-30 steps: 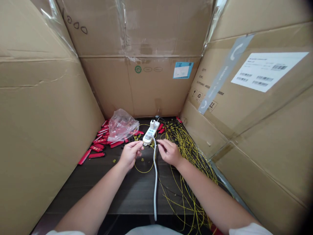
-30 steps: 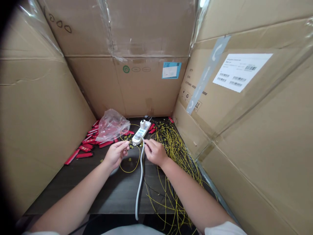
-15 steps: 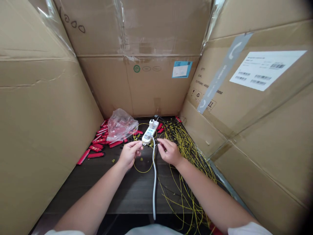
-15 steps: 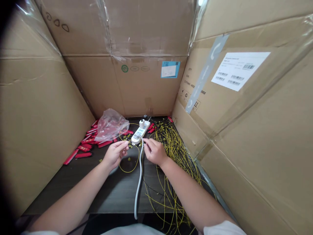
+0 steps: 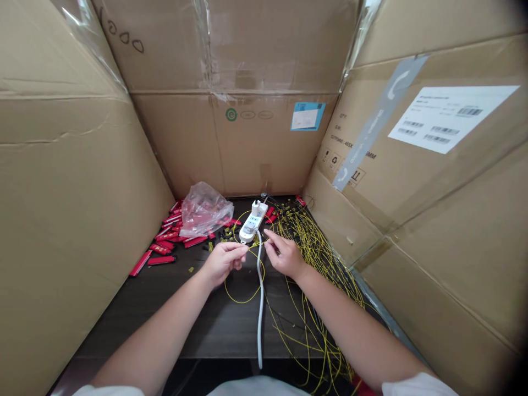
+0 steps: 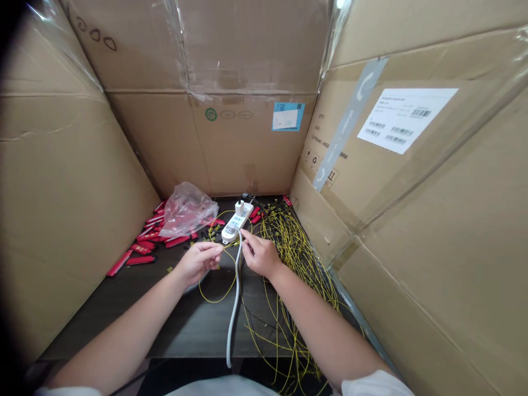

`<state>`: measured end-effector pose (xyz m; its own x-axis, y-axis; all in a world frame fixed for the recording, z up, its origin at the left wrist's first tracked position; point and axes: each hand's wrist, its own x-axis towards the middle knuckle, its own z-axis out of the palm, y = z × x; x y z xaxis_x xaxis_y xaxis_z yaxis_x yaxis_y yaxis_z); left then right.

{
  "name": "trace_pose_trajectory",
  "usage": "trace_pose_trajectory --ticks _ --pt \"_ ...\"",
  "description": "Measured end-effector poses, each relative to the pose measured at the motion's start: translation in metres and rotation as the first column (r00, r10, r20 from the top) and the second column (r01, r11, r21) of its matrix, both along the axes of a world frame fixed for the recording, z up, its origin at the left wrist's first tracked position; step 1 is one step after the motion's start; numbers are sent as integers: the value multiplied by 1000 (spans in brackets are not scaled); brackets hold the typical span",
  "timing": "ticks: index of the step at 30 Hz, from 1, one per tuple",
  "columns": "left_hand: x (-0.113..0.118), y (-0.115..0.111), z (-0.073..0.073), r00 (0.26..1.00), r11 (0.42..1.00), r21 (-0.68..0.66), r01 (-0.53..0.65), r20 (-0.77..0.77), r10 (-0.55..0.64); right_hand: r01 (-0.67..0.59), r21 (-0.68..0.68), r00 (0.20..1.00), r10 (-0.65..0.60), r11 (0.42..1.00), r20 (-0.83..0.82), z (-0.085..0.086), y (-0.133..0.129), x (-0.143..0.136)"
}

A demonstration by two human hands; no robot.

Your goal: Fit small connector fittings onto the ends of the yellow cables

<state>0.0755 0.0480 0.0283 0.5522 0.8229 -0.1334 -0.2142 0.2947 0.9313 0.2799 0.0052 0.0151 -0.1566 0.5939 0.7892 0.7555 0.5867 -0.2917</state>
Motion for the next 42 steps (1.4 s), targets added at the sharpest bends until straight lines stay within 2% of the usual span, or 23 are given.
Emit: trace_pose_trajectory --ticks 7,18,25,31,42 --pt "-2 -2 2 998 998 36 58 -26 -57 -29 -32 993 26 999 -113 0 2 1" --pt "0 -1 2 999 997 71 -10 -50 13 -64 -29 989 59 998 -139 1 -1 0" --pt "-2 1 1 1000 998 -54 15 16 -14 -47 -20 992 44 999 -118 -1 0 1" --pt "-3 2 3 1000 995 -99 18 21 -16 -46 -22 993 43 999 -110 -2 0 2" --pt "-5 5 7 993 962 -255 95 95 -73 -41 -7 994 40 999 -105 -2 0 1"
